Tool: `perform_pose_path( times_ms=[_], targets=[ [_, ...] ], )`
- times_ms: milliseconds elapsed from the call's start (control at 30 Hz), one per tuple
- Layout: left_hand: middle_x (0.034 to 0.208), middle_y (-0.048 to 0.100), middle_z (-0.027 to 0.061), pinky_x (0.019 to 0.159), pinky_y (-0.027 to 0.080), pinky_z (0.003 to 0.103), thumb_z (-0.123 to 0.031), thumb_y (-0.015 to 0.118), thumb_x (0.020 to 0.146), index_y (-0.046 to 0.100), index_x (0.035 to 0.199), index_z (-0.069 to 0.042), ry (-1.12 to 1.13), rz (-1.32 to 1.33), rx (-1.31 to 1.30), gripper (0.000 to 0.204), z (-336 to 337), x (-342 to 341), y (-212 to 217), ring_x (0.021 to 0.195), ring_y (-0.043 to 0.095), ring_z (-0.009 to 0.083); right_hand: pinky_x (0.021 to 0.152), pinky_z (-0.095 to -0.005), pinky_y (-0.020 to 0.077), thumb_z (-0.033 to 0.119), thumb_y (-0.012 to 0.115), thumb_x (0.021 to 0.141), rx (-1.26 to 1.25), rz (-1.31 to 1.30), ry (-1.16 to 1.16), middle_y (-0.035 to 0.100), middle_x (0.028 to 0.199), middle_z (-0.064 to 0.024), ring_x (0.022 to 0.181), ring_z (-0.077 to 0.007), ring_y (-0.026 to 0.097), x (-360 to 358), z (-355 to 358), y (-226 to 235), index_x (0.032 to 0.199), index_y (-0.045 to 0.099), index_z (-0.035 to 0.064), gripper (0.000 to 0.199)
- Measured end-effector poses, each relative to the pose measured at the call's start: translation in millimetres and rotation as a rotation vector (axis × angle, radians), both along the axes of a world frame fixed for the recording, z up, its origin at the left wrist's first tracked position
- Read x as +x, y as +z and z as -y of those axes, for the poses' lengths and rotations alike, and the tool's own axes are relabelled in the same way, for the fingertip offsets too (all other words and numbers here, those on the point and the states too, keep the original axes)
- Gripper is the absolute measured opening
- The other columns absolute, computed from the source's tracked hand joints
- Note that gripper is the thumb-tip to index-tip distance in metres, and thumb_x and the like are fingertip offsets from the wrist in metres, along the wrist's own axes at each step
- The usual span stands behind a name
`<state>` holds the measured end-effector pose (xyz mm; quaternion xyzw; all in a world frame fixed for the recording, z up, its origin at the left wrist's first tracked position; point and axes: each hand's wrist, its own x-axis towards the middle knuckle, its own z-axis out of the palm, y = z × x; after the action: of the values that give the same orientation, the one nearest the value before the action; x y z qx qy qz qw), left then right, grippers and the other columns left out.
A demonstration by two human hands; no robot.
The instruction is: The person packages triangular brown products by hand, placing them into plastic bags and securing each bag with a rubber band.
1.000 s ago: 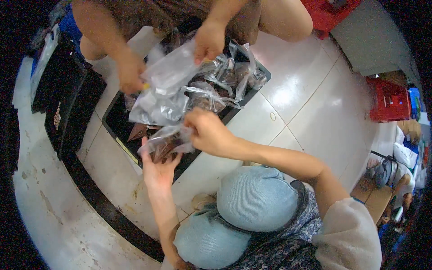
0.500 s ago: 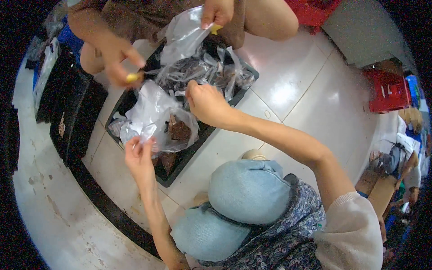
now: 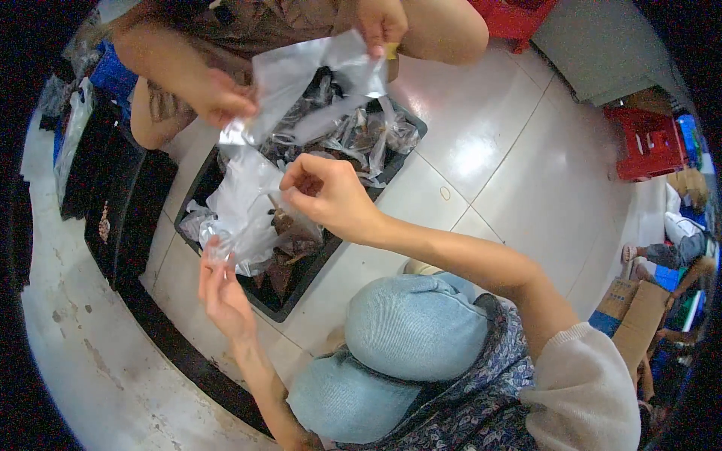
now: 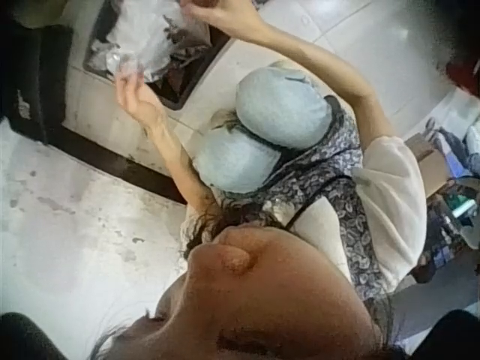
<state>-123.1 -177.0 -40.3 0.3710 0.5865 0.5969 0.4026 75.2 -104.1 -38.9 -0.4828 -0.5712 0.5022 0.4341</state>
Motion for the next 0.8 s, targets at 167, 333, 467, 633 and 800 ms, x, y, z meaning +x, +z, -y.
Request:
perform_pose_path(
  times_ms=[167, 333, 467, 633, 800],
  targets=[
    [0.115, 0.046, 0.0161, 0.087, 0.04, 0.039, -0.009, 0.049, 0.071, 0.05, 0.103, 0.008, -0.183, 0.393, 0.326, 0.036, -5, 12, 14, 0.093, 0.053, 0.0255, 0.063, -0.027, 0.0441, -0.001, 0.066, 0.073, 0.505, 0.145, 0.193, 0.06, 0.077, -0.005, 0.073, -0.0153, 0.054, 6, 1, 40, 0.081, 0.059, 0.0016, 0.011],
    [0.094, 0.055, 0.0098, 0.057, 0.041, 0.024, -0.006, 0.056, 0.076, 0.047, 0.108, 0.003, -0.54, -0.38, 0.187, 0.034, -33, 39, 6, 0.071, 0.054, 0.0131, 0.067, -0.0362, 0.0463, -0.004, 0.059, 0.069, 0.665, 0.318, 0.57, 0.055, 0.084, -0.0098, 0.079, -0.0259, 0.055, -11, -10, 44, 0.087, 0.056, 0.0012, 0.019],
    [0.084, 0.06, 0.0102, 0.05, 0.041, 0.022, -0.015, 0.042, 0.094, 0.046, 0.103, 0.001, -0.675, -0.124, -0.215, 0.018, -44, 40, 5, 0.053, 0.051, 0.011, 0.07, -0.0346, 0.0474, -0.005, 0.056, 0.072, 0.477, 0.191, 0.321, 0.058, 0.088, -0.0132, 0.084, -0.0308, 0.057, 3, -28, 29, 0.089, 0.058, -0.0013, 0.018],
    [0.086, 0.061, 0.0114, 0.053, 0.044, 0.024, -0.022, 0.033, 0.1, 0.047, 0.1, 0.0, -0.607, -0.159, -0.238, 0.026, -41, 39, 3, 0.053, 0.051, 0.0118, 0.069, -0.0361, 0.0483, -0.003, 0.058, 0.075, 0.297, 0.144, 0.459, 0.061, 0.084, -0.0145, 0.076, -0.0288, 0.061, 7, -27, 3, 0.088, 0.06, -0.0037, 0.013],
    [0.092, 0.06, 0.0136, 0.05, 0.044, 0.026, -0.016, 0.036, 0.098, 0.05, 0.097, 0.002, -0.456, -0.385, -0.164, 0.024, -41, 39, 9, 0.054, 0.055, 0.0122, 0.063, -0.0338, 0.0484, -0.002, 0.06, 0.074, 0.343, 0.115, 0.298, 0.061, 0.075, -0.0125, 0.067, -0.0272, 0.06, -2, -25, -13, 0.082, 0.059, -0.0031, 0.008]
  ],
)
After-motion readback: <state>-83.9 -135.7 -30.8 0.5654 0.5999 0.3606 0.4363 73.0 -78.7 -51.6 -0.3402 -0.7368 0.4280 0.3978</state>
